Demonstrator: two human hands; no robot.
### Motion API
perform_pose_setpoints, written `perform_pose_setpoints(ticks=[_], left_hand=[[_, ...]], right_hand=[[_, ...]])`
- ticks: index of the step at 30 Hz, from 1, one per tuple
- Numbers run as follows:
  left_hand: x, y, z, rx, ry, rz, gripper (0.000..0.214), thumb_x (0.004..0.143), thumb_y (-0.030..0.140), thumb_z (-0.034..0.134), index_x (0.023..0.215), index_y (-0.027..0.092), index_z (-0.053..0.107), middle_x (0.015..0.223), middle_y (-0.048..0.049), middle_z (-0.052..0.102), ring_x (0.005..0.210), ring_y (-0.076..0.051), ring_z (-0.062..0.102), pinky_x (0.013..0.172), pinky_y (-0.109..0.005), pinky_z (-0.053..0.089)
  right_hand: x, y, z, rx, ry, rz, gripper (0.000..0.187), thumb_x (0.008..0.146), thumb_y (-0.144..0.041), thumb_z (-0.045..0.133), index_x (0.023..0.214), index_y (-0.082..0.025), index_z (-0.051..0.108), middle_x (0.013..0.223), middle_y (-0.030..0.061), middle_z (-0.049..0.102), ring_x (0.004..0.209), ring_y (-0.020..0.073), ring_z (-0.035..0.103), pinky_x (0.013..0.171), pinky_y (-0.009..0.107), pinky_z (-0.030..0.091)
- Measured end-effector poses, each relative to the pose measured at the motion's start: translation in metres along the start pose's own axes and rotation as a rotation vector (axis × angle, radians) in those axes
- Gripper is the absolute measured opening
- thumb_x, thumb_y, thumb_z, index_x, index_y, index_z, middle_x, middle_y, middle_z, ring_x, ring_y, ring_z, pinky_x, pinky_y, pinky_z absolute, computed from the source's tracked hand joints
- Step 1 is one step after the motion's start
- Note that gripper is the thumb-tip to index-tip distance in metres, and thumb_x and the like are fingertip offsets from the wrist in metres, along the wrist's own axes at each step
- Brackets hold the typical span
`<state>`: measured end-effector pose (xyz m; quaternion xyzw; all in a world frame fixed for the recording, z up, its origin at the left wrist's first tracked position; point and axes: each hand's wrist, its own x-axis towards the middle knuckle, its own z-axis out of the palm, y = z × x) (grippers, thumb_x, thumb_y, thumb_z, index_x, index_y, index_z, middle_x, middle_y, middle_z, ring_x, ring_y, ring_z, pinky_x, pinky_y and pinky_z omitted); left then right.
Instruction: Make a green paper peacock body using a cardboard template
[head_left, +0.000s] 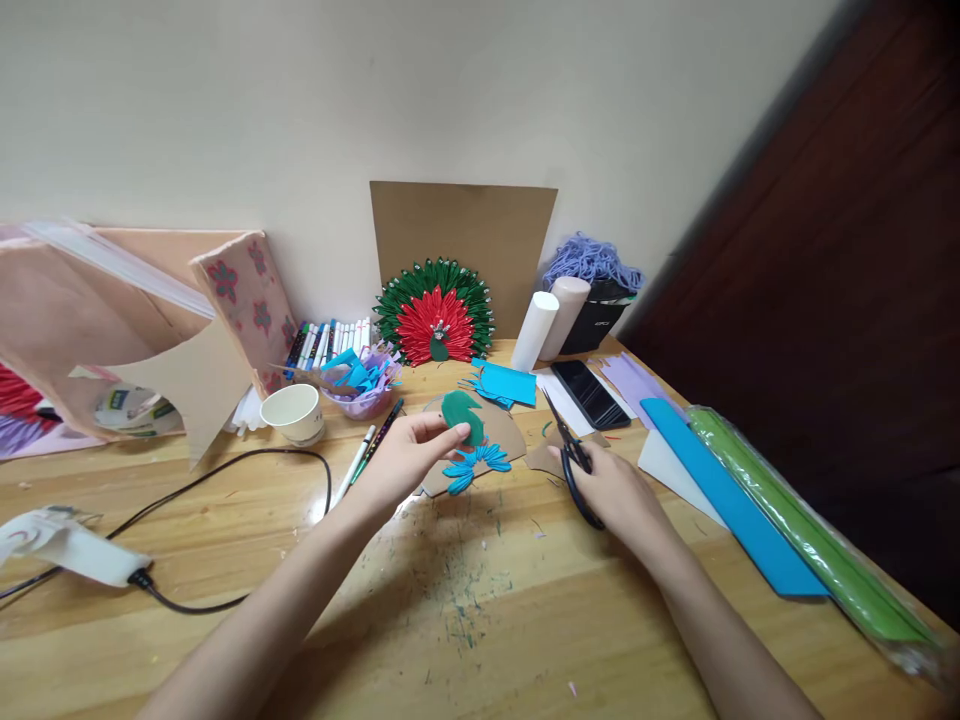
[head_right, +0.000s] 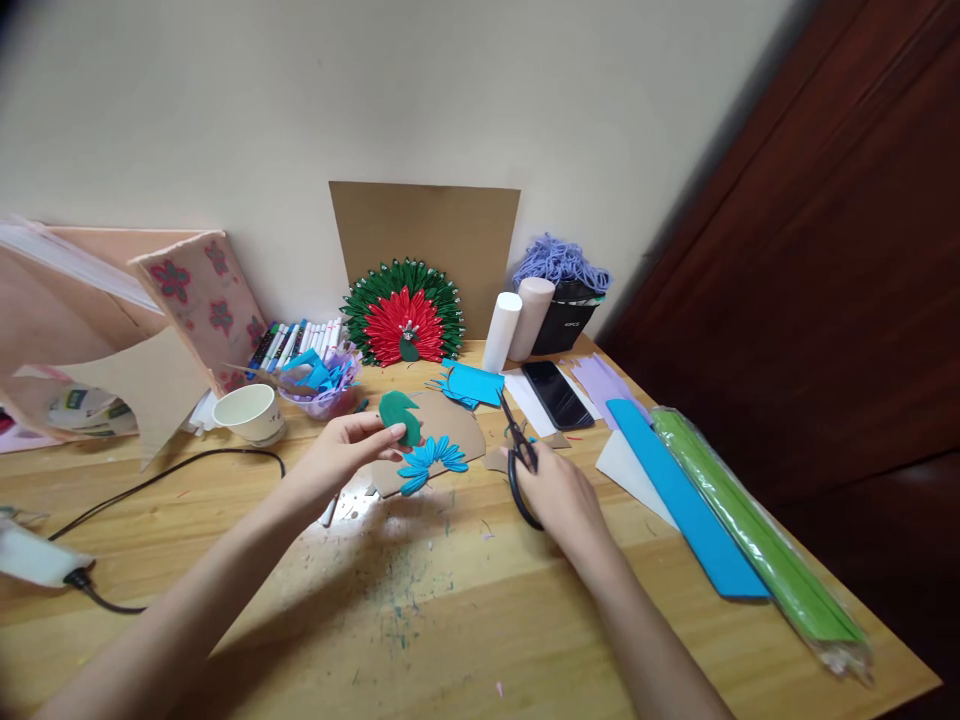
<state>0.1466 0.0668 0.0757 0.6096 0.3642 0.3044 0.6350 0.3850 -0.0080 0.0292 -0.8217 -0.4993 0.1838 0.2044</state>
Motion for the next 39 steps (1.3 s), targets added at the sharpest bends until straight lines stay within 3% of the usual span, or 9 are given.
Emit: perform_pose_setpoints(ticks=[4, 9, 11, 16, 21, 26, 32, 36, 39], left_hand=[[-0.002, 0.002, 0.006, -0.063, 0.007, -0.047, 0.023, 0.074, 0.033, 0.068, 0.087, 0.014, 0.066, 0.084, -0.0056, 0.072, 0.076, -0.016, 0.066, 0.075, -0.029, 0.051], [-0.002, 0.002, 0.012, -0.143, 0.052, -0.076, 0.022, 0.072, 0.029, 0.070, 0.086, 0.013, 0.065, 0.086, -0.0054, 0.072, 0.078, -0.016, 0.067, 0.083, -0.031, 0.052], [-0.002, 0.001, 0.014, -0.164, 0.067, -0.089, 0.020, 0.072, 0.028, 0.070, 0.083, 0.012, 0.064, 0.084, -0.0052, 0.072, 0.076, -0.016, 0.068, 0.082, -0.031, 0.053], [-0.002, 0.000, 0.014, -0.182, 0.078, -0.100, 0.020, 0.072, 0.028, 0.069, 0.081, 0.013, 0.059, 0.079, -0.0037, 0.071, 0.072, -0.016, 0.068, 0.078, -0.032, 0.054], [-0.001, -0.002, 0.012, -0.190, 0.070, -0.070, 0.023, 0.078, 0.035, 0.063, 0.082, 0.014, 0.055, 0.076, -0.0040, 0.070, 0.073, -0.016, 0.067, 0.077, -0.030, 0.053], [0.003, -0.006, 0.002, -0.125, 0.055, -0.089, 0.027, 0.084, 0.039, 0.052, 0.079, 0.013, 0.057, 0.073, -0.0038, 0.067, 0.068, -0.014, 0.064, 0.072, -0.028, 0.051], [0.009, -0.013, -0.017, 0.141, 0.053, -0.071, 0.015, 0.079, 0.024, 0.057, 0.071, 0.012, 0.059, 0.065, 0.0002, 0.061, 0.063, -0.011, 0.059, 0.061, -0.022, 0.048], [0.018, -0.033, -0.014, 0.274, 0.082, -0.081, 0.015, 0.078, 0.016, 0.055, 0.091, 0.011, 0.061, 0.074, -0.0037, 0.067, 0.062, -0.013, 0.064, 0.064, -0.027, 0.052], [0.028, -0.050, -0.006, 0.342, 0.066, -0.061, 0.018, 0.080, 0.017, 0.052, 0.090, 0.010, 0.065, 0.080, -0.0077, 0.071, 0.067, -0.017, 0.066, 0.065, -0.030, 0.053]], right_hand=[[0.011, 0.010, -0.006, -0.072, 0.076, 0.022, 0.031, 0.078, -0.052, 0.050, 0.070, -0.021, 0.050, 0.068, 0.0063, 0.062, 0.067, 0.0241, 0.060, 0.055, 0.029, 0.037], [0.005, 0.004, 0.022, 0.597, -0.098, -0.061, 0.051, 0.079, -0.071, 0.033, 0.074, -0.022, 0.044, 0.056, -0.0030, 0.050, 0.047, 0.0156, 0.052, 0.050, 0.029, 0.044], [0.003, 0.004, 0.026, 0.675, -0.135, -0.051, 0.055, 0.077, -0.074, 0.032, 0.075, -0.021, 0.045, 0.054, -0.0040, 0.048, 0.044, 0.0146, 0.050, 0.049, 0.029, 0.044], [0.009, 0.013, 0.005, 0.126, -0.016, -0.031, 0.042, 0.080, -0.061, 0.044, 0.083, -0.021, 0.053, 0.075, 0.0065, 0.064, 0.071, 0.0237, 0.062, 0.059, 0.030, 0.043], [0.011, 0.014, -0.009, -0.332, -0.051, 0.099, 0.032, 0.081, -0.050, 0.044, 0.073, -0.020, 0.053, 0.080, 0.0128, 0.068, 0.078, 0.0311, 0.064, 0.057, 0.032, 0.037], [0.011, 0.017, -0.005, -0.389, -0.057, 0.106, 0.033, 0.082, -0.048, 0.043, 0.070, -0.019, 0.055, 0.084, 0.0148, 0.069, 0.081, 0.0320, 0.065, 0.057, 0.032, 0.037], [0.017, 0.025, -0.001, -0.437, -0.018, 0.095, 0.031, 0.081, -0.046, 0.046, 0.076, -0.017, 0.058, 0.083, 0.0141, 0.069, 0.079, 0.0295, 0.065, 0.054, 0.030, 0.037], [0.017, 0.025, -0.001, -0.457, -0.008, 0.084, 0.031, 0.080, -0.047, 0.048, 0.075, -0.017, 0.059, 0.084, 0.0136, 0.068, 0.079, 0.0284, 0.065, 0.055, 0.030, 0.037], [0.016, 0.024, -0.002, -0.481, -0.004, 0.079, 0.034, 0.080, -0.048, 0.049, 0.076, -0.017, 0.060, 0.088, 0.0147, 0.068, 0.081, 0.0290, 0.065, 0.056, 0.030, 0.038]])
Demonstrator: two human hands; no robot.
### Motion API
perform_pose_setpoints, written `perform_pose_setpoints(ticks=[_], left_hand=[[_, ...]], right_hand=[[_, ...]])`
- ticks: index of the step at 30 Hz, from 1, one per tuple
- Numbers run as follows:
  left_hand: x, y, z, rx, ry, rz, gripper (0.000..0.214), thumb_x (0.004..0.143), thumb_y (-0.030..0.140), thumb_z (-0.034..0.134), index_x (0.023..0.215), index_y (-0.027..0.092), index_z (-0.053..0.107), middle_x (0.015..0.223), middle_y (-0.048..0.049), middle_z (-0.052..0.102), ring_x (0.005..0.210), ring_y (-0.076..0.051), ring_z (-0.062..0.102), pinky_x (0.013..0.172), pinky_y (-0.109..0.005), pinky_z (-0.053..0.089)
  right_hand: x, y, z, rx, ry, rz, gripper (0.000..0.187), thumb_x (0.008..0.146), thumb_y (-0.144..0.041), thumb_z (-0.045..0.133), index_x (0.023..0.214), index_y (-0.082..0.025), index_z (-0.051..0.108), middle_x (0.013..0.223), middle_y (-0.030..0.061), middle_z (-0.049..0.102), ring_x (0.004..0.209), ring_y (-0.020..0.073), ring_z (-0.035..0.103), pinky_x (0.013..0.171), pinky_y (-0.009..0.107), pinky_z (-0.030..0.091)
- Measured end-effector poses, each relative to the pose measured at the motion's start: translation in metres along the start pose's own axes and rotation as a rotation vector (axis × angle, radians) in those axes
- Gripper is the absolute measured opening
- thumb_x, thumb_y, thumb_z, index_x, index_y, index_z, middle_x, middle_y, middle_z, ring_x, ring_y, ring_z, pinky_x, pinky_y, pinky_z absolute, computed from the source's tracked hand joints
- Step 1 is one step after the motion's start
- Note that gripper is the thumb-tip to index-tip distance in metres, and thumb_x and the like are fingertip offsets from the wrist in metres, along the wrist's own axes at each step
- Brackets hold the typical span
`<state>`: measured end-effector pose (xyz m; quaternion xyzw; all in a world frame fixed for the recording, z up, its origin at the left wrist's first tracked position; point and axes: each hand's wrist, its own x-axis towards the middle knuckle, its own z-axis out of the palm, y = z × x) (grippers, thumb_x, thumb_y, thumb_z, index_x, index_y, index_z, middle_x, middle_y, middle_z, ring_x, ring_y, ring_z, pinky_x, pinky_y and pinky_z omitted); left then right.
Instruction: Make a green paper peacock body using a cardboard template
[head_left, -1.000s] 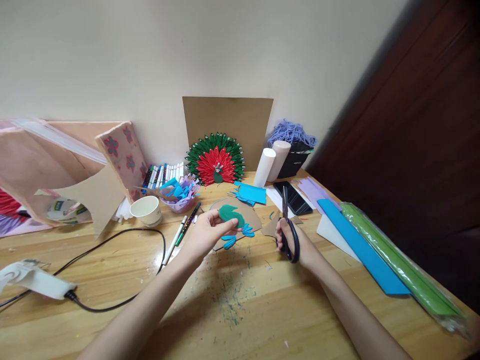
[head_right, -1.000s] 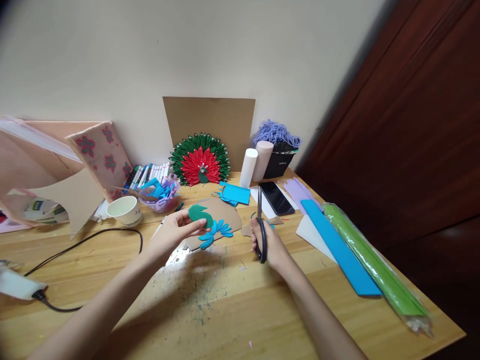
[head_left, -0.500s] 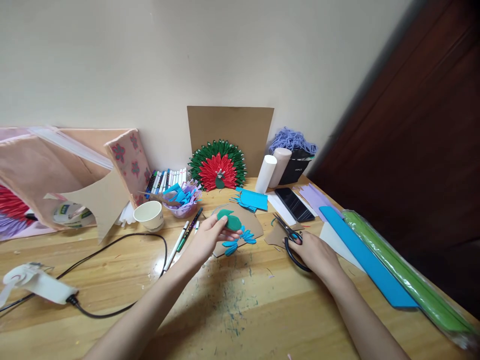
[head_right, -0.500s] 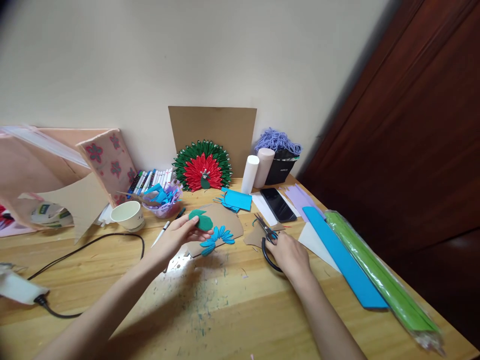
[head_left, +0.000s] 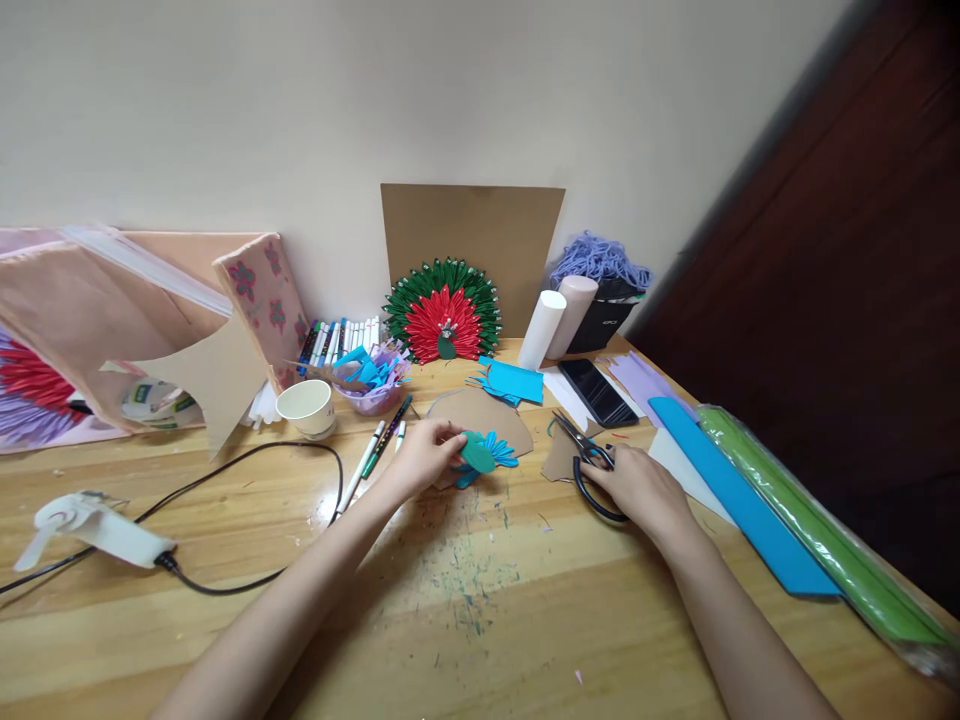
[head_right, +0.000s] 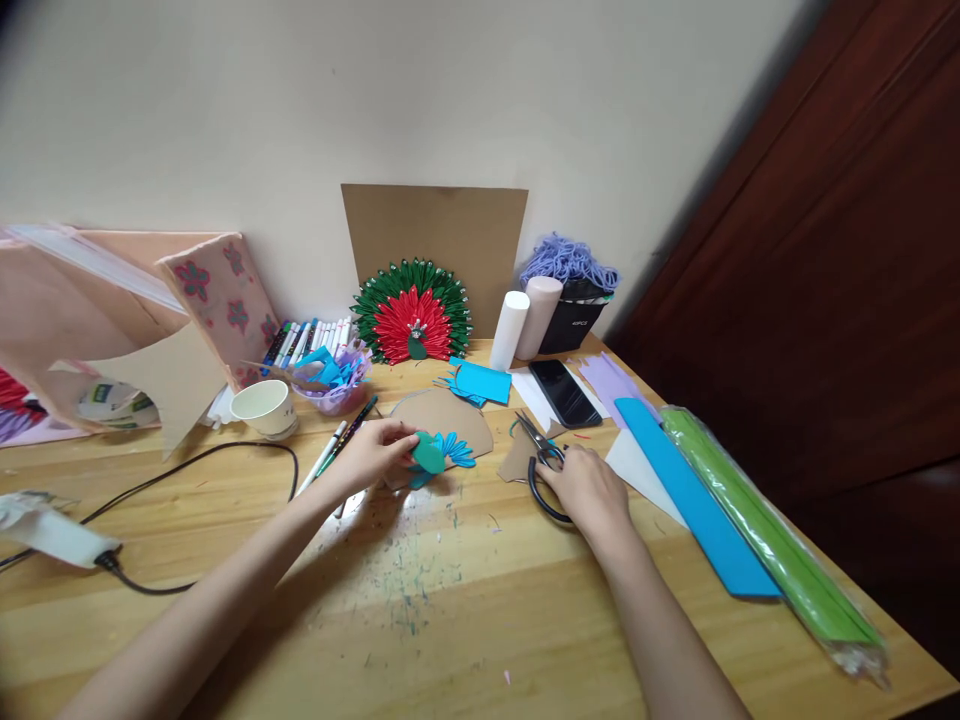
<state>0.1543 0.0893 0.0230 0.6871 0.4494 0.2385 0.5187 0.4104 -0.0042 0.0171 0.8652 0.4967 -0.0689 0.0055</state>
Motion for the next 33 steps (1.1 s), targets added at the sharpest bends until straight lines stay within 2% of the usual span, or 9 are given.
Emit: perform_pose_setpoints(ticks=[4, 8, 12, 21, 33], left_hand=[[0.011, -0.010, 0.013, 0.120, 0.011, 0.074, 0.021, 0.081, 0.021, 0.053, 0.086, 0.011, 0.070, 0.084, -0.0093, 0.073, 0.076, -0.022, 0.066, 0.070, -0.033, 0.051], [0.021, -0.015, 0.021, 0.194, 0.016, 0.149, 0.023, 0.082, 0.021, 0.052, 0.092, 0.014, 0.072, 0.095, -0.0078, 0.073, 0.087, -0.022, 0.066, 0.077, -0.032, 0.049], [0.028, -0.019, 0.026, 0.240, 0.023, 0.184, 0.023, 0.083, 0.020, 0.053, 0.096, 0.015, 0.072, 0.098, -0.0078, 0.072, 0.089, -0.022, 0.066, 0.079, -0.032, 0.049], [0.035, -0.022, 0.027, 0.324, 0.016, 0.238, 0.021, 0.082, 0.016, 0.057, 0.097, 0.016, 0.072, 0.100, -0.0090, 0.072, 0.094, -0.022, 0.066, 0.083, -0.031, 0.049], [0.037, -0.020, 0.027, 0.317, 0.010, 0.231, 0.022, 0.084, 0.017, 0.054, 0.097, 0.015, 0.072, 0.101, -0.0089, 0.071, 0.093, -0.021, 0.067, 0.083, -0.031, 0.049]], right_hand=[[-0.003, -0.003, -0.003, -0.036, -0.002, -0.001, 0.033, 0.082, -0.047, 0.050, 0.078, -0.016, 0.059, 0.090, 0.0152, 0.068, 0.084, 0.0293, 0.064, 0.057, 0.030, 0.038], [-0.005, -0.004, -0.005, -0.039, -0.011, -0.002, 0.033, 0.082, -0.048, 0.050, 0.078, -0.016, 0.058, 0.091, 0.0143, 0.067, 0.084, 0.0288, 0.064, 0.057, 0.030, 0.038], [-0.006, -0.004, -0.007, -0.032, -0.020, 0.005, 0.032, 0.082, -0.047, 0.051, 0.076, -0.016, 0.058, 0.089, 0.0139, 0.067, 0.082, 0.0285, 0.064, 0.055, 0.030, 0.038], [-0.005, -0.005, -0.006, -0.040, -0.026, 0.016, 0.033, 0.082, -0.048, 0.051, 0.078, -0.015, 0.058, 0.087, 0.0137, 0.067, 0.081, 0.0282, 0.063, 0.054, 0.029, 0.036], [-0.006, -0.005, -0.007, -0.032, -0.031, 0.024, 0.032, 0.082, -0.047, 0.052, 0.077, -0.016, 0.057, 0.086, 0.0124, 0.067, 0.082, 0.0278, 0.063, 0.055, 0.029, 0.036]])
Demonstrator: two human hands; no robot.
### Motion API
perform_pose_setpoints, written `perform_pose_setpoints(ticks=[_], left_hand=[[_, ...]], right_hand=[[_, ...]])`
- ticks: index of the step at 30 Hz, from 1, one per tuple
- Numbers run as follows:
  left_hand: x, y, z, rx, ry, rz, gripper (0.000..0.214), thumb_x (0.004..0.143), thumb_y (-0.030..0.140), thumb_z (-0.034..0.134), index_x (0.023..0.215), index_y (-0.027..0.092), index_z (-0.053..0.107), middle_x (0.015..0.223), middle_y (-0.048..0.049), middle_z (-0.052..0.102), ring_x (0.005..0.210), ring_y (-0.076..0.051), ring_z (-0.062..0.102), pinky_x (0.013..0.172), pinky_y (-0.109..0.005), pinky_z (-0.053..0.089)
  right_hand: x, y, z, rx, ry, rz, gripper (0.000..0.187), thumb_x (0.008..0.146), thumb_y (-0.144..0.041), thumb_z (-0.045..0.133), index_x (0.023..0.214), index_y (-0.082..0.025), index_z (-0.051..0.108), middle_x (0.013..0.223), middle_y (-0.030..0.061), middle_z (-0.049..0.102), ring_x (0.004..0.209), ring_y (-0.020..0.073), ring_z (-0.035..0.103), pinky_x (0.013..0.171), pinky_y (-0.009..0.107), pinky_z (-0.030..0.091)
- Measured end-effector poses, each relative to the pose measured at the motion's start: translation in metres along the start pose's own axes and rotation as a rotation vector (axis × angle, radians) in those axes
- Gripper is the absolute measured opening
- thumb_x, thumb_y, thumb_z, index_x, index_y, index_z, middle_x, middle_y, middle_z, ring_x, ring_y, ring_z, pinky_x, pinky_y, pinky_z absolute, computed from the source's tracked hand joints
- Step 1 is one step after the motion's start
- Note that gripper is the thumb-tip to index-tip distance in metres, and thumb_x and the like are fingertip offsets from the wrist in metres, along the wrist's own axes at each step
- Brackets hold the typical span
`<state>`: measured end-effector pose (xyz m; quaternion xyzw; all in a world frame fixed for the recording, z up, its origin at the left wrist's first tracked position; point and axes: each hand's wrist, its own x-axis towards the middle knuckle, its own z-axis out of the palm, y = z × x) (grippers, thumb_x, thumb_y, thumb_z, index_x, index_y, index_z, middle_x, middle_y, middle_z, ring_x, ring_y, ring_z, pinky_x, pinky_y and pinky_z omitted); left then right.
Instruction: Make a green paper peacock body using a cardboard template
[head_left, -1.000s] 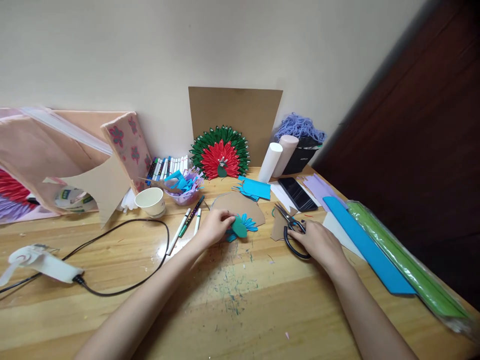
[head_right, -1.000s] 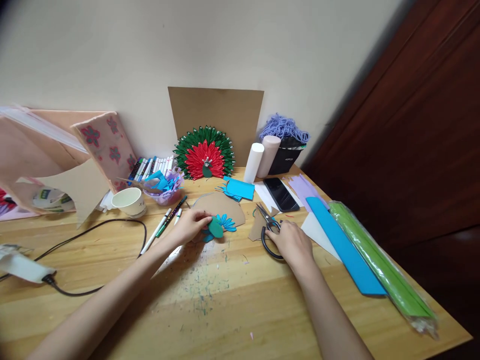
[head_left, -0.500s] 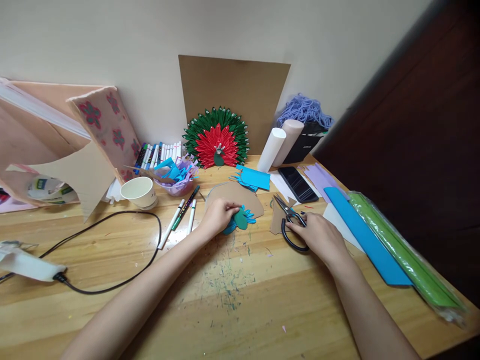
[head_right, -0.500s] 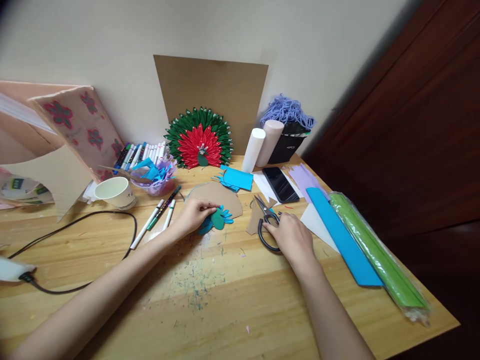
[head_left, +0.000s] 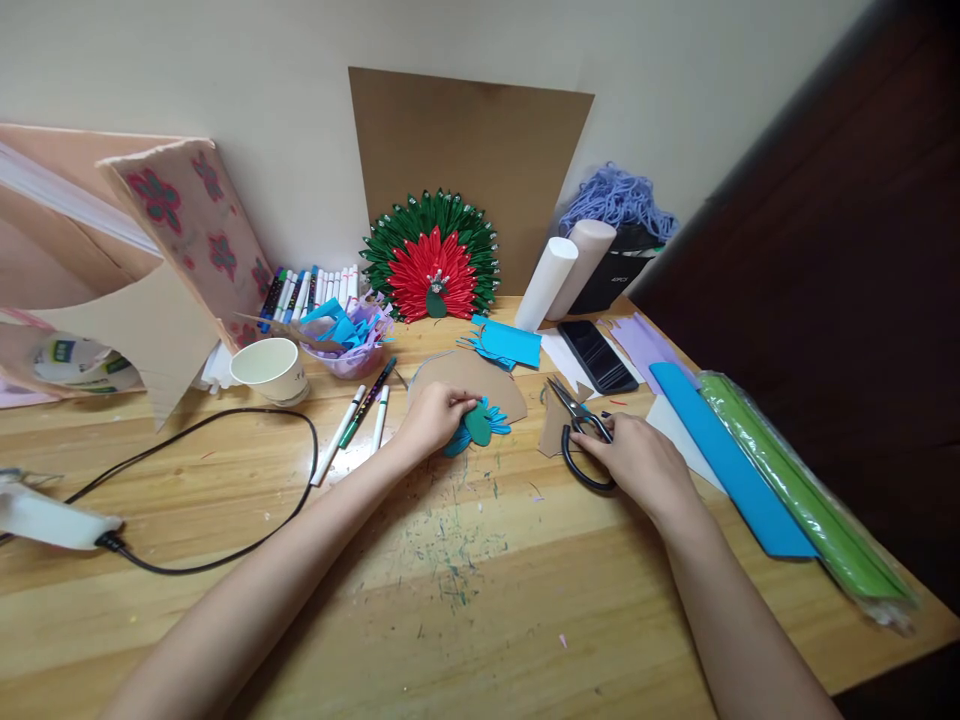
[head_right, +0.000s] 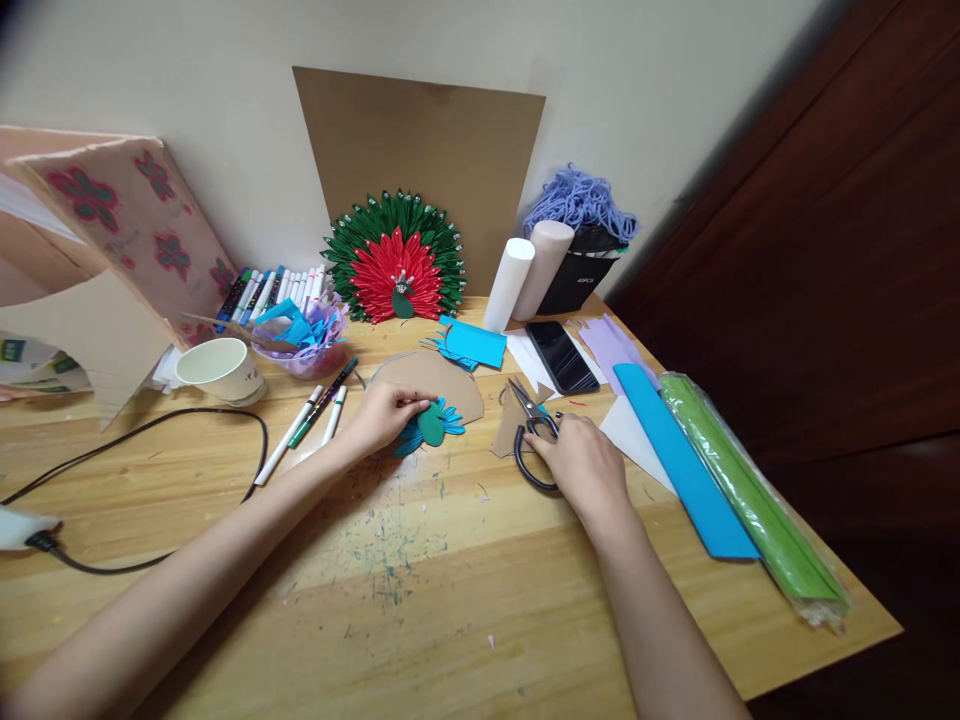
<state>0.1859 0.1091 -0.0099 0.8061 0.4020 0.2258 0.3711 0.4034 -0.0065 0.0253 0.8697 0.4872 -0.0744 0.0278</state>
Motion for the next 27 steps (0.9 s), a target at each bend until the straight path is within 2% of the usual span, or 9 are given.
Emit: perform_pose_setpoints(ticks=[4, 13, 19, 22, 25, 27], left_hand=[[-0.002, 0.001, 0.001, 0.026, 0.026, -0.003, 0.021, 0.082, 0.016, 0.056, 0.095, 0.013, 0.072, 0.099, -0.0107, 0.072, 0.094, -0.023, 0.066, 0.083, -0.032, 0.048], [-0.007, 0.007, -0.002, 0.066, 0.093, 0.005, 0.015, 0.079, 0.016, 0.059, 0.086, 0.018, 0.072, 0.087, -0.0063, 0.073, 0.082, -0.020, 0.065, 0.074, -0.030, 0.048], [-0.009, 0.007, -0.005, 0.100, 0.153, 0.006, 0.009, 0.079, 0.022, 0.062, 0.084, 0.017, 0.068, 0.082, -0.0068, 0.069, 0.078, -0.020, 0.062, 0.071, -0.031, 0.047], [-0.013, 0.008, -0.006, 0.142, 0.147, 0.057, 0.026, 0.076, 0.034, 0.066, 0.092, 0.015, 0.064, 0.087, -0.0075, 0.066, 0.084, -0.021, 0.060, 0.073, -0.033, 0.047], [-0.020, 0.012, -0.003, 0.243, 0.128, 0.111, 0.054, 0.064, 0.047, 0.074, 0.103, 0.013, 0.058, 0.100, -0.0105, 0.060, 0.098, -0.026, 0.054, 0.082, -0.038, 0.044], [-0.025, 0.015, -0.001, 0.300, 0.120, 0.110, 0.064, 0.059, 0.050, 0.076, 0.106, 0.013, 0.054, 0.105, -0.0116, 0.056, 0.103, -0.028, 0.050, 0.085, -0.041, 0.042]], right_hand=[[0.000, 0.000, 0.000, -0.014, 0.001, 0.003, 0.032, 0.082, -0.047, 0.052, 0.079, -0.016, 0.057, 0.086, 0.0129, 0.067, 0.082, 0.0283, 0.063, 0.055, 0.029, 0.036], [0.000, 0.002, 0.003, 0.009, 0.046, -0.029, 0.030, 0.081, -0.046, 0.053, 0.079, -0.016, 0.056, 0.081, 0.0115, 0.066, 0.077, 0.0269, 0.062, 0.053, 0.028, 0.034], [0.000, 0.001, 0.002, 0.018, 0.014, -0.018, 0.028, 0.081, -0.045, 0.053, 0.079, -0.017, 0.054, 0.081, 0.0106, 0.066, 0.075, 0.0257, 0.062, 0.053, 0.028, 0.034], [0.001, 0.002, 0.003, 0.017, 0.017, -0.026, 0.029, 0.081, -0.047, 0.052, 0.079, -0.017, 0.053, 0.083, 0.0104, 0.065, 0.076, 0.0256, 0.062, 0.053, 0.028, 0.034], [0.002, 0.003, 0.005, 0.016, 0.023, -0.032, 0.030, 0.081, -0.047, 0.052, 0.079, -0.017, 0.053, 0.083, 0.0104, 0.065, 0.076, 0.0255, 0.062, 0.053, 0.028, 0.034], [0.002, 0.004, 0.006, 0.015, 0.032, -0.037, 0.030, 0.081, -0.047, 0.052, 0.078, -0.017, 0.053, 0.083, 0.0105, 0.065, 0.075, 0.0252, 0.061, 0.053, 0.028, 0.034]])
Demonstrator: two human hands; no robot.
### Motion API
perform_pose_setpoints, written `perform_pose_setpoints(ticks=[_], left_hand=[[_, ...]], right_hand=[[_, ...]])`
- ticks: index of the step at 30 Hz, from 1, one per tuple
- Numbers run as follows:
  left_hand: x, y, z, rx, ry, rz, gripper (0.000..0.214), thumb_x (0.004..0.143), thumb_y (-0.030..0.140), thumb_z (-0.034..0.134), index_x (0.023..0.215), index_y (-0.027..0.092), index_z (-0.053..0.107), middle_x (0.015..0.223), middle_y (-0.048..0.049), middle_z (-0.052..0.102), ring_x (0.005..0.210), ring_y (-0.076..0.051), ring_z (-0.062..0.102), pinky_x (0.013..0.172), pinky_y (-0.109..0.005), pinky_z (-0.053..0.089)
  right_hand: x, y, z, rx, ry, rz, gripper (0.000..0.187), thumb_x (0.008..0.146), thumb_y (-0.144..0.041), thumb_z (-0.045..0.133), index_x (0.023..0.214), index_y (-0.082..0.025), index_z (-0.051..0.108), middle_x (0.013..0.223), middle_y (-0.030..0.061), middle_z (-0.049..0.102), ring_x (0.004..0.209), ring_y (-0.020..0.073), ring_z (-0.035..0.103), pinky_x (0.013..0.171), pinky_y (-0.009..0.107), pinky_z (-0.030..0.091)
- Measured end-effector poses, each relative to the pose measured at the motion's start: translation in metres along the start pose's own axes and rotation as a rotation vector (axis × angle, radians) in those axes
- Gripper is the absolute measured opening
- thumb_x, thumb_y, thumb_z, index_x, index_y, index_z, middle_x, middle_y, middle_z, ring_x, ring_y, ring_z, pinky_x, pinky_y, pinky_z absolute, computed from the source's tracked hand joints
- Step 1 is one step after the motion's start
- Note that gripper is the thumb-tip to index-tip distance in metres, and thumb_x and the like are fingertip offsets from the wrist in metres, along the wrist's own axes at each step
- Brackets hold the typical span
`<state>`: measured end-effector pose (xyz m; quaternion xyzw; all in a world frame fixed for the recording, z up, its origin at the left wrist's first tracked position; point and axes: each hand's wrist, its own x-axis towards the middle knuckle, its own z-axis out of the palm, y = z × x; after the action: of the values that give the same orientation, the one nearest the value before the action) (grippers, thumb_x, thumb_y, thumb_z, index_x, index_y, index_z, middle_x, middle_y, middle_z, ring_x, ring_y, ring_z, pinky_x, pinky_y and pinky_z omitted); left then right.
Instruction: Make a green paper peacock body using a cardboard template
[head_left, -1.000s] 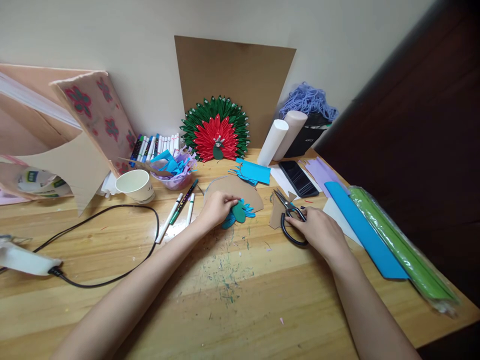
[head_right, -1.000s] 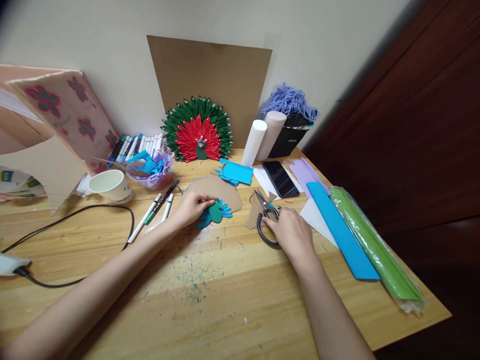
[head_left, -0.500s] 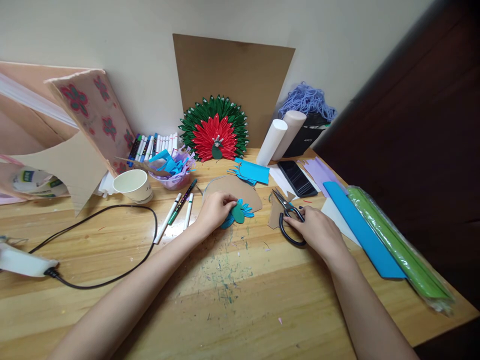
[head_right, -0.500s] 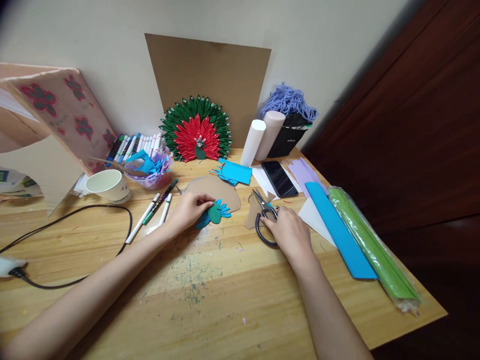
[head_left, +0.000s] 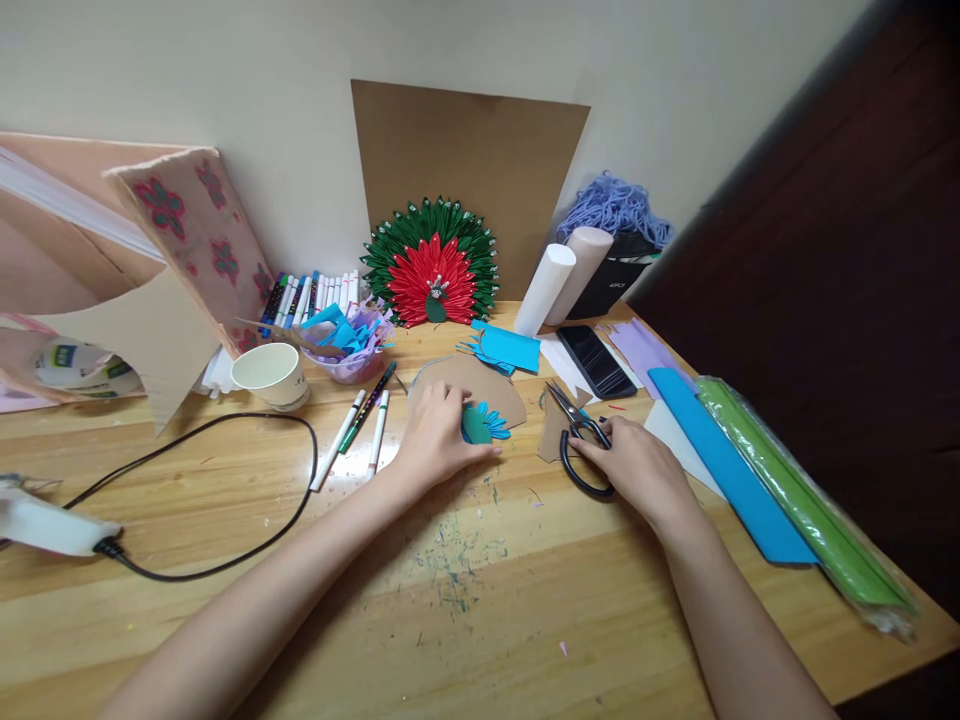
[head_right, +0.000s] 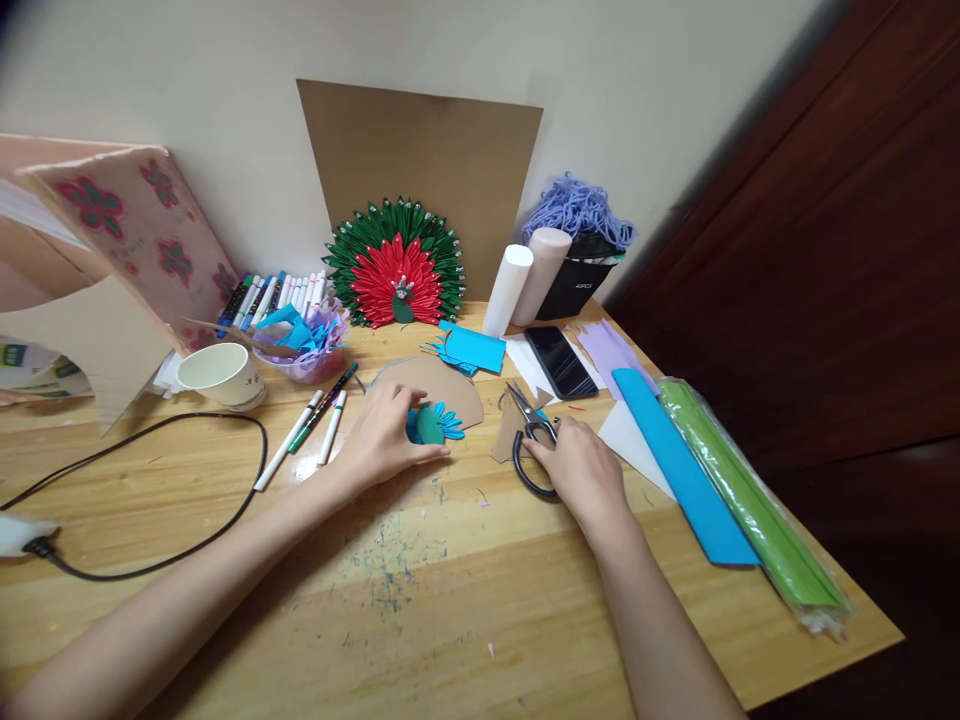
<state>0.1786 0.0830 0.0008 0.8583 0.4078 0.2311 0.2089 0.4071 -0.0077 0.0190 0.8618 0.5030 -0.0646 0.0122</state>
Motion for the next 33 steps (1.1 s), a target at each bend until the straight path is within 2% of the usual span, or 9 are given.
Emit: perform_pose_setpoints(ticks=[10, 18, 23, 26, 30, 33], left_hand=[[-0.003, 0.001, 0.004, -0.005, -0.027, -0.028, 0.049, 0.061, 0.045, 0.075, 0.095, 0.016, 0.054, 0.098, -0.0082, 0.055, 0.096, -0.026, 0.050, 0.082, -0.040, 0.042], [-0.003, 0.002, 0.003, 0.036, -0.031, -0.022, 0.050, 0.061, 0.046, 0.075, 0.096, 0.015, 0.055, 0.098, -0.0090, 0.055, 0.096, -0.027, 0.050, 0.082, -0.039, 0.042], [-0.004, 0.000, 0.005, 0.037, -0.013, -0.010, 0.048, 0.061, 0.045, 0.075, 0.094, 0.016, 0.055, 0.097, -0.0085, 0.055, 0.096, -0.027, 0.050, 0.082, -0.039, 0.042], [-0.002, -0.001, 0.006, -0.002, 0.007, -0.005, 0.046, 0.062, 0.045, 0.074, 0.092, 0.016, 0.056, 0.095, -0.0079, 0.056, 0.095, -0.026, 0.050, 0.081, -0.039, 0.043], [-0.007, 0.007, -0.006, -0.111, 0.054, 0.003, 0.044, 0.065, 0.042, 0.072, 0.096, 0.017, 0.055, 0.097, -0.0079, 0.058, 0.094, -0.024, 0.054, 0.079, -0.036, 0.045], [-0.033, 0.012, -0.032, -0.220, 0.067, -0.003, 0.045, 0.070, 0.036, 0.070, 0.106, 0.017, 0.052, 0.097, -0.0062, 0.061, 0.086, -0.019, 0.058, 0.074, -0.031, 0.048]], right_hand=[[0.001, 0.001, 0.001, 0.020, 0.013, -0.005, 0.030, 0.080, -0.048, 0.052, 0.078, -0.018, 0.054, 0.081, 0.0100, 0.065, 0.073, 0.0251, 0.061, 0.053, 0.029, 0.034], [0.000, 0.000, -0.001, 0.018, -0.014, 0.017, 0.029, 0.081, -0.047, 0.053, 0.079, -0.017, 0.053, 0.085, 0.0114, 0.066, 0.079, 0.0267, 0.063, 0.055, 0.029, 0.036], [-0.001, 0.000, 0.003, 0.113, 0.032, 0.039, 0.031, 0.076, -0.046, 0.058, 0.086, -0.017, 0.053, 0.083, 0.0101, 0.066, 0.077, 0.0258, 0.063, 0.055, 0.029, 0.038], [-0.002, 0.003, 0.002, 0.132, 0.035, 0.032, 0.031, 0.075, -0.048, 0.057, 0.082, -0.018, 0.054, 0.087, 0.0095, 0.065, 0.077, 0.0252, 0.062, 0.055, 0.029, 0.038], [-0.004, 0.003, -0.002, 0.139, 0.069, 0.030, 0.030, 0.076, -0.049, 0.055, 0.080, -0.020, 0.054, 0.089, 0.0090, 0.064, 0.080, 0.0262, 0.061, 0.056, 0.030, 0.039], [-0.011, -0.010, -0.001, 0.274, 0.182, -0.044, 0.025, 0.080, -0.044, 0.053, 0.088, -0.020, 0.054, 0.085, 0.0066, 0.063, 0.077, 0.0237, 0.060, 0.058, 0.030, 0.041]])
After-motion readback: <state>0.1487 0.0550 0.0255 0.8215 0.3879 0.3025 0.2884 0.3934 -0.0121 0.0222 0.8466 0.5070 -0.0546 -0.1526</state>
